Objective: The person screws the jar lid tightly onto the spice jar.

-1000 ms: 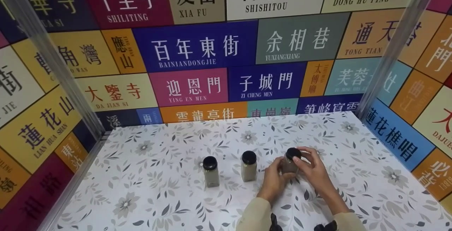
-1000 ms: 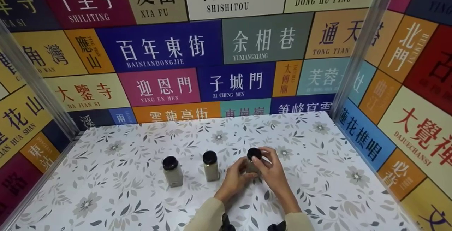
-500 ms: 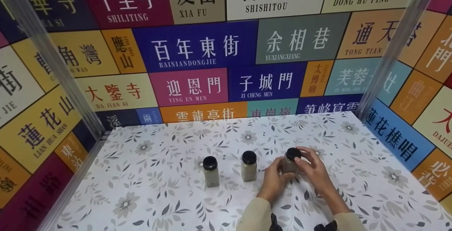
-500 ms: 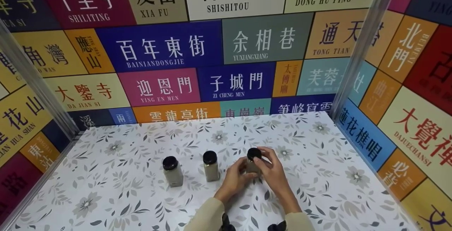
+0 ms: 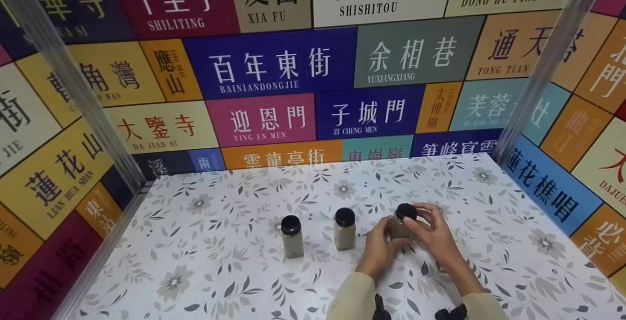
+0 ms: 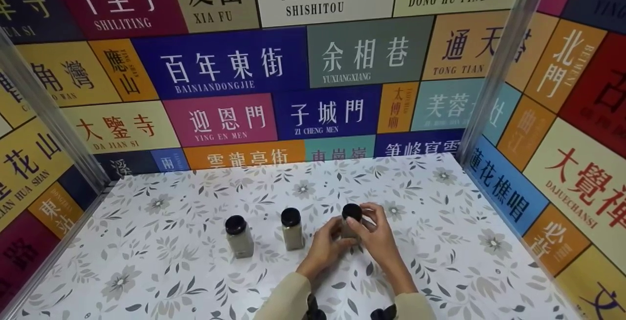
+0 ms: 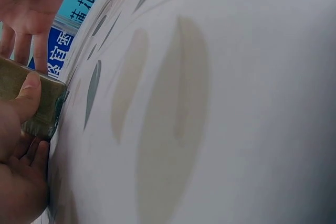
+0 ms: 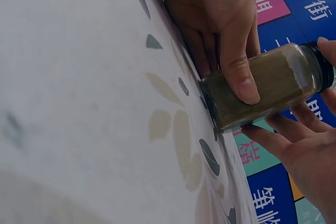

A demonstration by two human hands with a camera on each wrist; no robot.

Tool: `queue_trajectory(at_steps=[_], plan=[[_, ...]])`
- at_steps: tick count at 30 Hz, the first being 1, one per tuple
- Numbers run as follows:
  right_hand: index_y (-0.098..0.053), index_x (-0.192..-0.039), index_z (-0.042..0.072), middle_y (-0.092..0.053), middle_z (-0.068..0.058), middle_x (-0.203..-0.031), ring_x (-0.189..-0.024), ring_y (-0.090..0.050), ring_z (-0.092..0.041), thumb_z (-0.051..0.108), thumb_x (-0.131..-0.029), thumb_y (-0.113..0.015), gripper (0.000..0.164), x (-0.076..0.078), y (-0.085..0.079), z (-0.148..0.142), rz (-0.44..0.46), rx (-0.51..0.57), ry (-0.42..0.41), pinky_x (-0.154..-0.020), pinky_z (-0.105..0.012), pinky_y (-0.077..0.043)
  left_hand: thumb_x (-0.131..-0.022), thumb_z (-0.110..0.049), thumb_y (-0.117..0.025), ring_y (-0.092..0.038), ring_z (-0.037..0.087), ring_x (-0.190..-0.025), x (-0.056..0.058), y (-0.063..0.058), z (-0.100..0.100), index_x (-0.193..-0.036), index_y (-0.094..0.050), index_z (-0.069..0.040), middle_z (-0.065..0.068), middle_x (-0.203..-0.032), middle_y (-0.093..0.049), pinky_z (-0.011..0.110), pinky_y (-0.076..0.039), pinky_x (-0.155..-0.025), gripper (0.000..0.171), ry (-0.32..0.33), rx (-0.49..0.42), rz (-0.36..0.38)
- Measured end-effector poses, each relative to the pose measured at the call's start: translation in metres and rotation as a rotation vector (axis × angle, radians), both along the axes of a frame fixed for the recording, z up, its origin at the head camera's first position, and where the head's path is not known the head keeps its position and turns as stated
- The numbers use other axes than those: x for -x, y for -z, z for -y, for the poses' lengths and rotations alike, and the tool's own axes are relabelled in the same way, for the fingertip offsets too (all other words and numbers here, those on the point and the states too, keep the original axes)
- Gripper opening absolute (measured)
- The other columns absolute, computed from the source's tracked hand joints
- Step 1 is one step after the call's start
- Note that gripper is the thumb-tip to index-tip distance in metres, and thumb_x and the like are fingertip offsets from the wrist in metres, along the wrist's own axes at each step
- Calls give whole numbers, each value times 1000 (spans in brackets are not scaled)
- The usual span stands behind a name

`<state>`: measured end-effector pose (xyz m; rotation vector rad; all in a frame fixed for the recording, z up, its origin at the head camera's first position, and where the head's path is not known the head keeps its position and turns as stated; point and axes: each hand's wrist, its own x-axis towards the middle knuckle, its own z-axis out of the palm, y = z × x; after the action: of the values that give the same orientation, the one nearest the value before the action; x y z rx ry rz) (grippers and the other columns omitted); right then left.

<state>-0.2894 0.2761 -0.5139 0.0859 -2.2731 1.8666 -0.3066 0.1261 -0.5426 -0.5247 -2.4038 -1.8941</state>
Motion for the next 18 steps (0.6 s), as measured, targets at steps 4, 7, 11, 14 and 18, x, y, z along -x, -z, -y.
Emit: queue_trajectory(at_steps=[4, 7, 11, 14, 18], plan=[[-36, -149, 4, -52, -23, -143, -110, -59, 8, 13, -103, -54, 51, -2, -2, 0, -23, -17, -12, -90, -13, -52, -82, -12, -80, -69, 16, -108, 0, 0, 0, -126, -62, -10, 7, -117, -74, 28, -55, -98, 48, -5, 6, -6], [-40, -150, 5, -53, -22, -142, -111, -60, 6, 14, -104, -52, 48, -1, -3, -1, -42, -14, -27, -90, -15, -54, -82, -10, -79, -69, 15, -107, 1, 0, 0, -125, -63, -10, 7, -116, -74, 28, -54, -97, 46, -7, 9, 0], [-47, -145, 5, -52, -20, -143, -112, -59, 6, 16, -104, -53, 43, -1, -3, -1, -34, -12, -34, -90, -16, -55, -82, -10, -79, -68, 12, -109, 2, 0, 0, -126, -63, -13, 5, -117, -74, 26, -53, -98, 46, -9, 14, 17], [-49, -141, 5, -53, -19, -142, -112, -60, 5, 15, -103, -56, 41, -1, -2, -1, -31, -15, -22, -89, -17, -55, -83, -10, -78, -68, 12, -110, 2, 1, -1, -126, -62, -13, 5, -119, -74, 27, -52, -99, 47, -9, 12, 22], [-49, -139, 3, -57, -15, -134, -109, -63, 1, 12, -101, -58, 40, 1, -1, 0, -38, -2, -7, -88, -18, -56, -83, -10, -78, -68, 13, -109, 2, 1, -2, -126, -63, -13, 6, -118, -74, 26, -53, -98, 46, -14, 13, 13]])
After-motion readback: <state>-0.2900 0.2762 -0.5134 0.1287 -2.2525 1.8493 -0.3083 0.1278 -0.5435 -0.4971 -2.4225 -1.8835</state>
